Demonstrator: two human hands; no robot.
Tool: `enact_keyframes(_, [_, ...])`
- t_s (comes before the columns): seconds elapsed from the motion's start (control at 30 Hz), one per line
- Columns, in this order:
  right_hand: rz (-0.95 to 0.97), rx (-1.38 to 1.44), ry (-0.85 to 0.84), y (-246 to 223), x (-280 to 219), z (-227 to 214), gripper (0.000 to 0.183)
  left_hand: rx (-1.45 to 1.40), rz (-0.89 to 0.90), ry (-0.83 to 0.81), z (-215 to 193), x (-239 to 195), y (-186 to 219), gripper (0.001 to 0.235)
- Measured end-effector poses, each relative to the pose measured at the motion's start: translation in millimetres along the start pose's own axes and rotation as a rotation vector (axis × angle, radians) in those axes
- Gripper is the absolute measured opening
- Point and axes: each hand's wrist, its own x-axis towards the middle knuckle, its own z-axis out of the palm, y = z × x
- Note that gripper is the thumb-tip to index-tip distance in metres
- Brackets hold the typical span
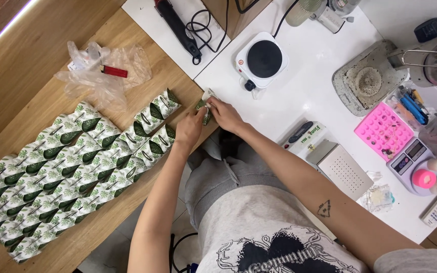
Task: Packing small decorative wax items into paper wrappers and flower-shaped gift boxes.
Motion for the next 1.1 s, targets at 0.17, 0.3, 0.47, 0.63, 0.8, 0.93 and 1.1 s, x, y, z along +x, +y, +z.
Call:
enact_keyframes(0.17, [-0.142, -0.206, -0.019, -4.5, 1.9, -13.0, 0.026, 0.004, 0.013, -0.026, -3.1, -4.2, 0.0, 0.025])
enact_keyframes(0.3, [-0.226, -0.262, -0.163, 1.2, 10.3, -17.7, 0.019, 0.038, -0.009, -0.075, -13.8, -1.9, 5.4, 0.022])
enact_keyframes(0.47, [-0.182, -0.208, -0.193, -5.4, 9.7, -17.6, 0.019, 0.209, -0.007, -0.085, -5.3, 2.2, 2.3, 0.025])
enact_keyframes(0.63, [-0.082, -0.158, -0.222, -8.1, 5.7, -18.4, 0.025, 0.441, 0.005, -0.202, -6.2, 5.7, 5.8, 0.037])
enact_keyframes(0.8, [-0.132, -0.146, -0.176, -2.6, 3.6, -17.4, 0.026, 0.340, 0.017, -0.100, -7.9, -6.9, 4.9, 0.023])
enact_keyframes(0.93, [-0.100, -0.117, -0.170, -15.1, 0.5, -19.3, 0.024, 0.354, 0.032, -0.036, 7.2, -0.7, -0.4, 0.035])
enact_keyframes(1.1, [-0.054, -0.177, -0.133, -20.8, 0.1, -22.0, 0.026, 0.059, -0.070, 0.091, 10.9, -11.3, 0.0, 0.034])
